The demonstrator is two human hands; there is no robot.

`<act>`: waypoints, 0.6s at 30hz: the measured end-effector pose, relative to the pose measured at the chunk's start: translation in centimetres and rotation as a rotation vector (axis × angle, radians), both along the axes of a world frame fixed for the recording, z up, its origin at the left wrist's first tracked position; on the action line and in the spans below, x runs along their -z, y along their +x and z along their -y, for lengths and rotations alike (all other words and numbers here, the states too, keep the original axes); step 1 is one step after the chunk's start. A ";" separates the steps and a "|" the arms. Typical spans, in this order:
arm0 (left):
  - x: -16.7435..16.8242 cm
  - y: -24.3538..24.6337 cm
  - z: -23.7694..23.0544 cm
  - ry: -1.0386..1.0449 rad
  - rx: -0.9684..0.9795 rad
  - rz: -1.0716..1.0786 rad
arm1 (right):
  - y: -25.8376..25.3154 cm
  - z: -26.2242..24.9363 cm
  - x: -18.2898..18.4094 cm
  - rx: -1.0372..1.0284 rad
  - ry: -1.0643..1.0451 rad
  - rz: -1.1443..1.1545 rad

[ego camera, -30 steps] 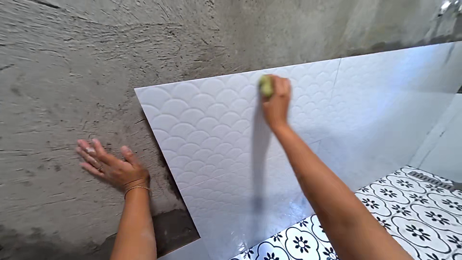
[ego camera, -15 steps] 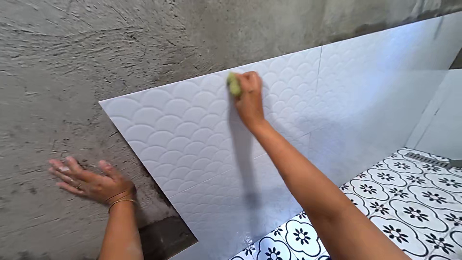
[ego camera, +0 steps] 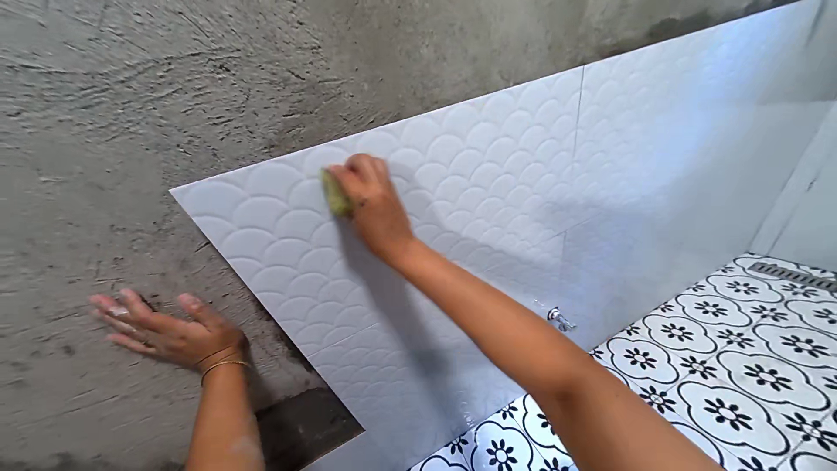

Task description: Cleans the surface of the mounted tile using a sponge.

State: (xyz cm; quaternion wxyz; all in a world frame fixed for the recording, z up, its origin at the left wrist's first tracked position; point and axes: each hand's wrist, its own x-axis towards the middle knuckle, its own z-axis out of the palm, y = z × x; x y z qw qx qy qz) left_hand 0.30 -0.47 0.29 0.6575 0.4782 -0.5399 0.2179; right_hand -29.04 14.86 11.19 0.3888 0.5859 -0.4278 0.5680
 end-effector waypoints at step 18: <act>0.0 -0.2 -0.1 -0.003 0.000 -0.012 | -5.8 -2.6 0.3 0.152 0.062 0.276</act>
